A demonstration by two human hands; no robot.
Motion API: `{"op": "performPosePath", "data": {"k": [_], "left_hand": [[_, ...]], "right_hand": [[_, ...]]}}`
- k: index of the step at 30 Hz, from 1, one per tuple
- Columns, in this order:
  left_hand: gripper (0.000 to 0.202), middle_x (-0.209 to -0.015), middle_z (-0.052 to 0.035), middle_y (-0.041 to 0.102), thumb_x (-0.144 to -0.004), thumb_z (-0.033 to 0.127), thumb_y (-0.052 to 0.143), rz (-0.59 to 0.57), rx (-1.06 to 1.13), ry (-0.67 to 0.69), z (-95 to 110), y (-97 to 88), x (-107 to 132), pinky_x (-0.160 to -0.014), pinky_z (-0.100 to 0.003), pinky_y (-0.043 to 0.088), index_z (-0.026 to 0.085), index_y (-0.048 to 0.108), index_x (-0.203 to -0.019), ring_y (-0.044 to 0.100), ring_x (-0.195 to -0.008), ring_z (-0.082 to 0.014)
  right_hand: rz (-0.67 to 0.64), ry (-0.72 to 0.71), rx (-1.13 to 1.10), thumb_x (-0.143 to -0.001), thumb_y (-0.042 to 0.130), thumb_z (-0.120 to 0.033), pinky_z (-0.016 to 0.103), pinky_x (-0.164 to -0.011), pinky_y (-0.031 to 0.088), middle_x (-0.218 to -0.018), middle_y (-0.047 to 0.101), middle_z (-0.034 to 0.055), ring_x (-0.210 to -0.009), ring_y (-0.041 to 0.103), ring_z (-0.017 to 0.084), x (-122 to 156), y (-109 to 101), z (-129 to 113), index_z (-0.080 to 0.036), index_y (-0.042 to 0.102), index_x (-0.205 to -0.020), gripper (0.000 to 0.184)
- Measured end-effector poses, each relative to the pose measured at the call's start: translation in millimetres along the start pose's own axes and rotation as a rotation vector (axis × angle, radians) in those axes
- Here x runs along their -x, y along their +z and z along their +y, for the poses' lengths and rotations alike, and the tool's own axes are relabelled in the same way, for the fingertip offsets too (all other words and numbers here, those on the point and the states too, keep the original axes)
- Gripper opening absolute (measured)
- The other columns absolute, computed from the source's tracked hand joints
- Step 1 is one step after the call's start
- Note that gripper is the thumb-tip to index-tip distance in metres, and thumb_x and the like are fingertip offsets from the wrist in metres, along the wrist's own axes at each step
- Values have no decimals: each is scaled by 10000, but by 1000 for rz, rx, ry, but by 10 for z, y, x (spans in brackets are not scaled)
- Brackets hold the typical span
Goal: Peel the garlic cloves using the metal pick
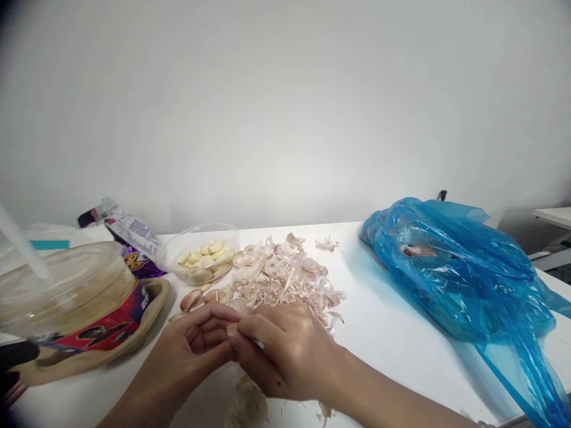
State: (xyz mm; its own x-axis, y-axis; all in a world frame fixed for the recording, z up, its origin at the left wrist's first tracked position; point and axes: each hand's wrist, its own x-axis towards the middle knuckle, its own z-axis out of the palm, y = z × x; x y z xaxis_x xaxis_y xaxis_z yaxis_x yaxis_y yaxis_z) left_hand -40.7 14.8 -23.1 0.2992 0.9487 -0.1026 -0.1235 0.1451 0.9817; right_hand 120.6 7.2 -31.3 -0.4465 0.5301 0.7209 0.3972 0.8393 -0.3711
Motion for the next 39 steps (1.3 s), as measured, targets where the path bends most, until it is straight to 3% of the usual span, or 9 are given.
{"op": "performPosePath", "data": {"k": [24, 39], "left_hand": [[210, -585, 52, 682, -579, 49, 711, -16, -33, 16, -37, -31, -21, -533, -142, 474, 190, 619, -704, 625, -571, -88], [198, -620, 40, 682, -573, 69, 714, 15, -104, 21, -13, -26, -10, -542, -151, 477, 190, 628, -703, 628, -594, -105]], "right_hand": [[-67, -6, 39, -843, 448, -137, 226, -522, 420, -678, 600, 39, -578, 545, 123, -5, -11, -6, -135, 509, -850, 61], [-90, -36, 76, -845, 447, -144, 237, -520, 423, -713, 616, 40, -589, 561, 131, -10, -20, -4, -138, 500, -914, 87]]}}
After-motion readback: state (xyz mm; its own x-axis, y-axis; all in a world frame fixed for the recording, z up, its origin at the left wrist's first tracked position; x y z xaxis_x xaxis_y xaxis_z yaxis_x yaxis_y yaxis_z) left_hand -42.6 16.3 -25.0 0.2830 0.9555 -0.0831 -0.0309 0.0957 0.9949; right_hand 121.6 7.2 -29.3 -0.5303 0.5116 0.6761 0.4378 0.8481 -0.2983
